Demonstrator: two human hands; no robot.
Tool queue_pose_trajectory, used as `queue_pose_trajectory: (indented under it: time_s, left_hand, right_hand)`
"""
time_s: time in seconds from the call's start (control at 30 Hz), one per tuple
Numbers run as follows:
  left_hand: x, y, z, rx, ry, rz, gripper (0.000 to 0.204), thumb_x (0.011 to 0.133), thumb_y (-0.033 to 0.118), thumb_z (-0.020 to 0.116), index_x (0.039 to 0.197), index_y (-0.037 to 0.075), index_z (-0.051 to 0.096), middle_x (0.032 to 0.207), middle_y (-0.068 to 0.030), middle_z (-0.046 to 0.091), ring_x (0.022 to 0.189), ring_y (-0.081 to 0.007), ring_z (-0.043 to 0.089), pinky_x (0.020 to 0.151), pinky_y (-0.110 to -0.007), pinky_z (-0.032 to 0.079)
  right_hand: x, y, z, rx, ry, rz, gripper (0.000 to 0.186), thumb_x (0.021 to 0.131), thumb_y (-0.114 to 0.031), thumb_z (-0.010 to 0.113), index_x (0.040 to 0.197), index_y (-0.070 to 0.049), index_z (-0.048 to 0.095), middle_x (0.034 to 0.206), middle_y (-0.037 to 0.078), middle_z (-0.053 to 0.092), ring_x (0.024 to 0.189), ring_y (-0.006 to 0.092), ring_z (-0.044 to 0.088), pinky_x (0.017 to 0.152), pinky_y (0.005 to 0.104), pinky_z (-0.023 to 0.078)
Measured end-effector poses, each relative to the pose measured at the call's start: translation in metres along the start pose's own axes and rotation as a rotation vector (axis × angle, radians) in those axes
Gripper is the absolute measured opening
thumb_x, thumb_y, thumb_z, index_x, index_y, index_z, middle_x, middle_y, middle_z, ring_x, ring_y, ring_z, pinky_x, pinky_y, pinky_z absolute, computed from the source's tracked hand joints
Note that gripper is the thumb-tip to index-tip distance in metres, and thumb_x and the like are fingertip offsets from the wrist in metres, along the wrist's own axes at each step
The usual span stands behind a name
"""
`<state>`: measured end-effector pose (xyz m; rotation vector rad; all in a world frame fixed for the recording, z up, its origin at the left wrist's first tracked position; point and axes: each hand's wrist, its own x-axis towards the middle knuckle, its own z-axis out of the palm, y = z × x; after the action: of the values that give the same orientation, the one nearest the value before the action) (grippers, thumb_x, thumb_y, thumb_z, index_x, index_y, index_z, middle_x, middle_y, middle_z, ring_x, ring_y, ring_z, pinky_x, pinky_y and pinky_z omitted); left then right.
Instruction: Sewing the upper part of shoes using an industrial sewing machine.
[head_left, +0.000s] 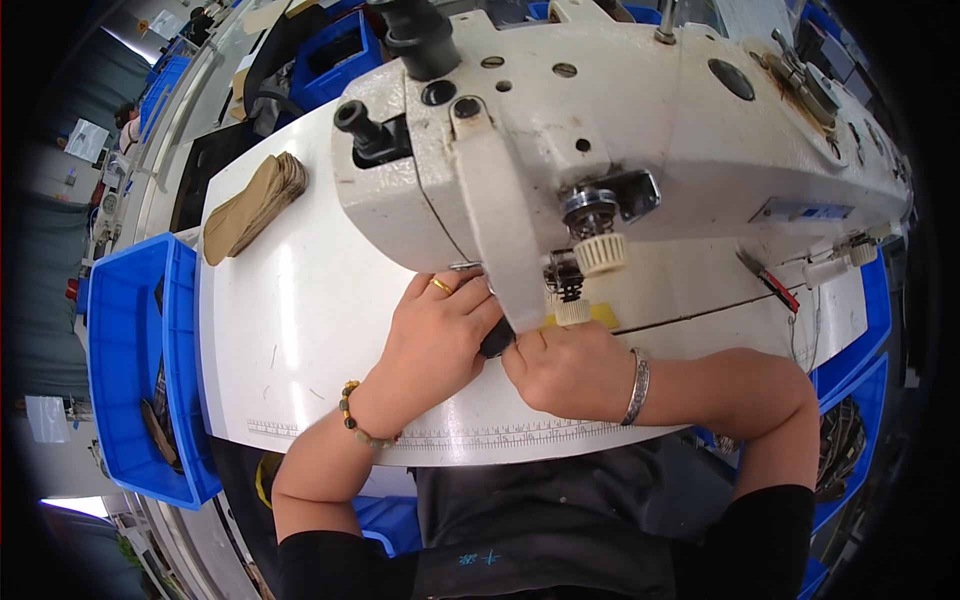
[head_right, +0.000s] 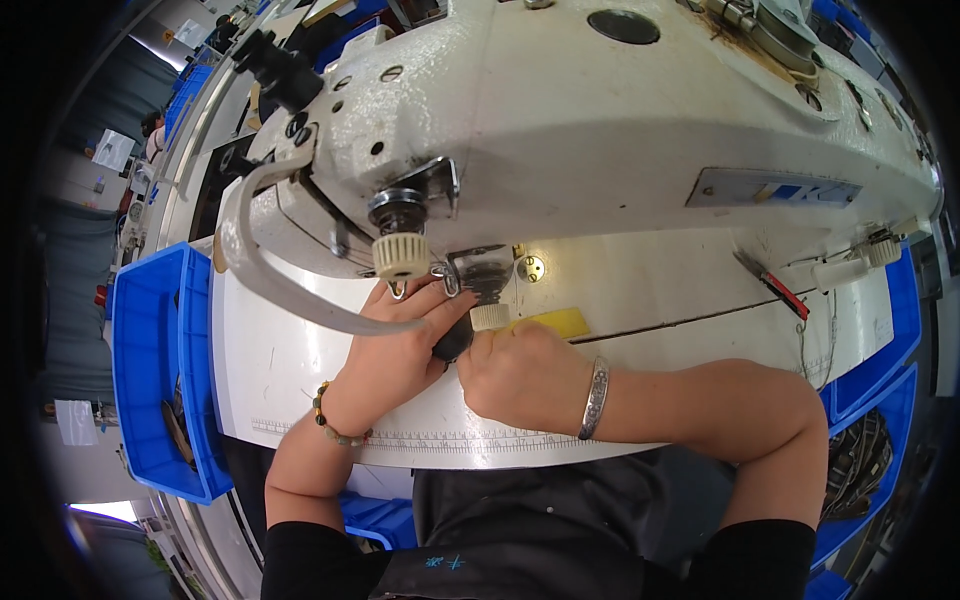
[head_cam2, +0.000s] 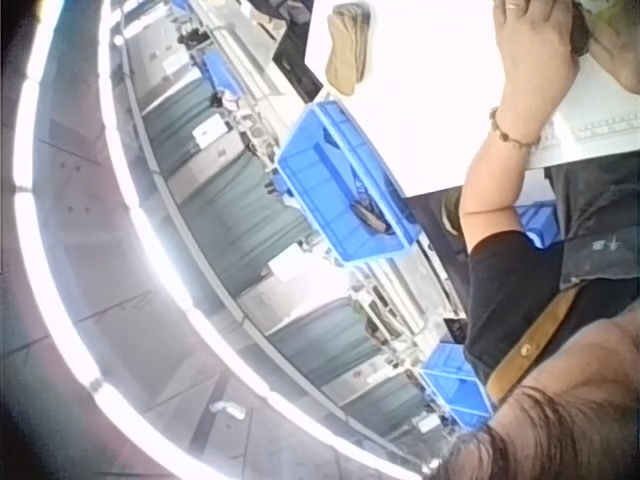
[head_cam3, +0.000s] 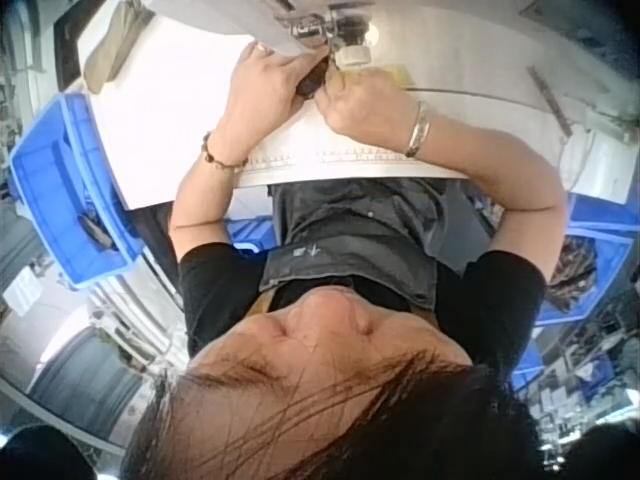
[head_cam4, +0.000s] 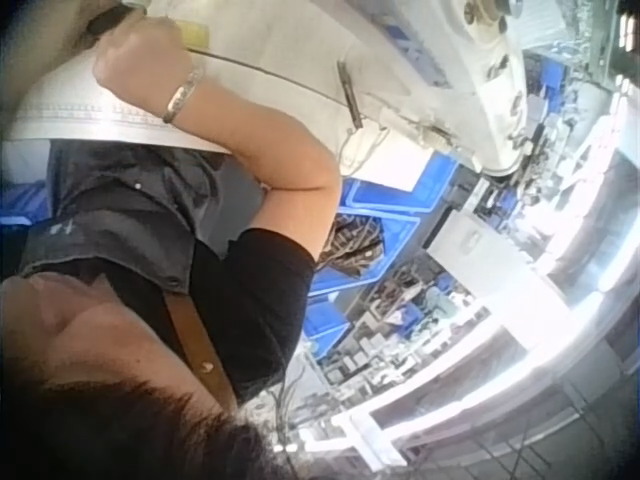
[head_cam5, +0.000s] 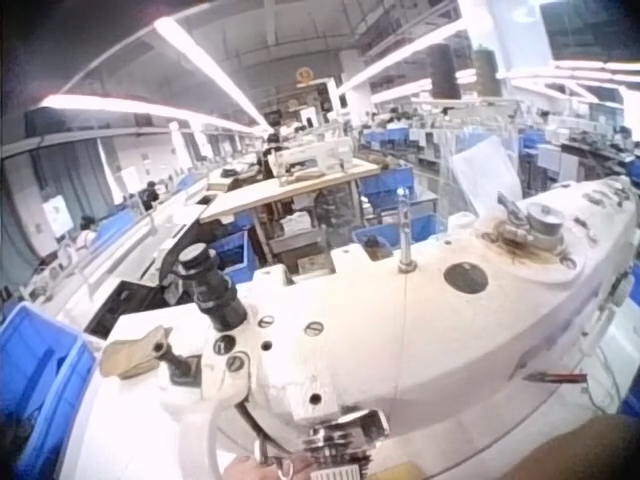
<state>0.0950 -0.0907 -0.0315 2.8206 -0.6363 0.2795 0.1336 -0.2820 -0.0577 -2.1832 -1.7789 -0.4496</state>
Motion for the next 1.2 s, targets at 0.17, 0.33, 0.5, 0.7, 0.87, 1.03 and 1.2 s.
queue_pose_trajectory:
  time_s: [0.17,0.33,0.5,0.7,0.87,1.03,1.2]
  left_hand:
    - [-0.005,-0.003,-0.004,0.009,0.1,0.031,0.051,0.056,0.004,0.073,0.106,0.011,0.071,0.103,-0.0032,0.068,0.098,-0.0222,0.065,0.086,-0.037,0.05]
    - [-0.009,-0.002,-0.01,0.078,0.179,0.05,0.044,0.056,0.005,0.071,0.099,0.01,0.071,0.099,-0.0019,0.069,0.095,-0.0206,0.066,0.087,-0.037,0.052]
    - [-0.007,-0.002,-0.007,0.079,0.24,0.075,0.037,0.058,0.007,0.072,0.095,0.01,0.071,0.096,-0.0014,0.069,0.092,-0.019,0.066,0.089,-0.038,0.052]
    - [-0.007,-0.007,0.002,0.059,0.449,0.184,0.032,0.059,0.007,0.072,0.09,0.01,0.072,0.082,0.0,0.067,0.075,-0.0158,0.066,0.083,-0.035,0.055]
    - [-0.002,-0.009,0.008,0.08,0.498,0.067,0.032,0.053,0.006,0.07,0.084,0.009,0.071,0.069,0.0,0.059,0.061,-0.016,0.059,0.076,-0.032,0.056]
    - [-0.001,-0.016,0.001,0.097,0.448,0.138,0.031,0.052,0.009,0.071,0.083,0.01,0.07,0.071,0.0002,0.06,0.064,-0.016,0.059,0.067,-0.031,0.052]
    - [-0.001,-0.013,-0.01,0.014,0.366,0.167,0.034,0.057,0.012,0.075,0.091,0.01,0.07,0.082,-0.0006,0.064,0.072,-0.0178,0.062,0.065,-0.032,0.049]
  right_hand:
    - [-0.001,0.004,0.001,-0.025,0.059,0.001,0.012,0.071,-0.017,0.063,0.065,-0.007,0.06,0.058,0.005,0.055,0.047,0.0176,0.056,0.043,0.0309,0.043]
    - [0.008,0.023,-0.009,0.05,0.142,0.114,0.007,0.073,-0.012,0.064,0.07,-0.006,0.063,0.053,0.004,0.055,0.047,0.0219,0.06,0.043,0.0351,0.047]
    - [0.004,0.028,0.006,0.04,0.175,0.218,0.004,0.072,-0.01,0.064,0.074,-0.006,0.064,0.051,0.005,0.055,0.045,0.0234,0.06,0.041,0.0365,0.047]
    - [0.006,0.027,0.007,-0.005,0.169,0.183,0.013,0.072,-0.01,0.064,0.082,-0.003,0.063,0.053,0.005,0.055,0.045,0.0226,0.059,0.04,0.0358,0.046]
    - [0.007,0.025,0.01,-0.01,0.175,0.125,0.018,0.071,-0.012,0.063,0.086,-0.003,0.063,0.055,0.005,0.056,0.045,0.022,0.059,0.04,0.0359,0.045]
    - [0.004,0.025,0.013,-0.047,0.242,0.08,0.012,0.07,-0.014,0.065,0.079,-0.005,0.063,0.054,0.005,0.054,0.044,0.0212,0.057,0.04,0.0358,0.045]
    - [0.007,0.023,-0.002,0.035,0.253,0.132,0.009,0.069,-0.015,0.065,0.072,-0.008,0.06,0.053,0.003,0.052,0.045,0.0202,0.058,0.04,0.0353,0.046]
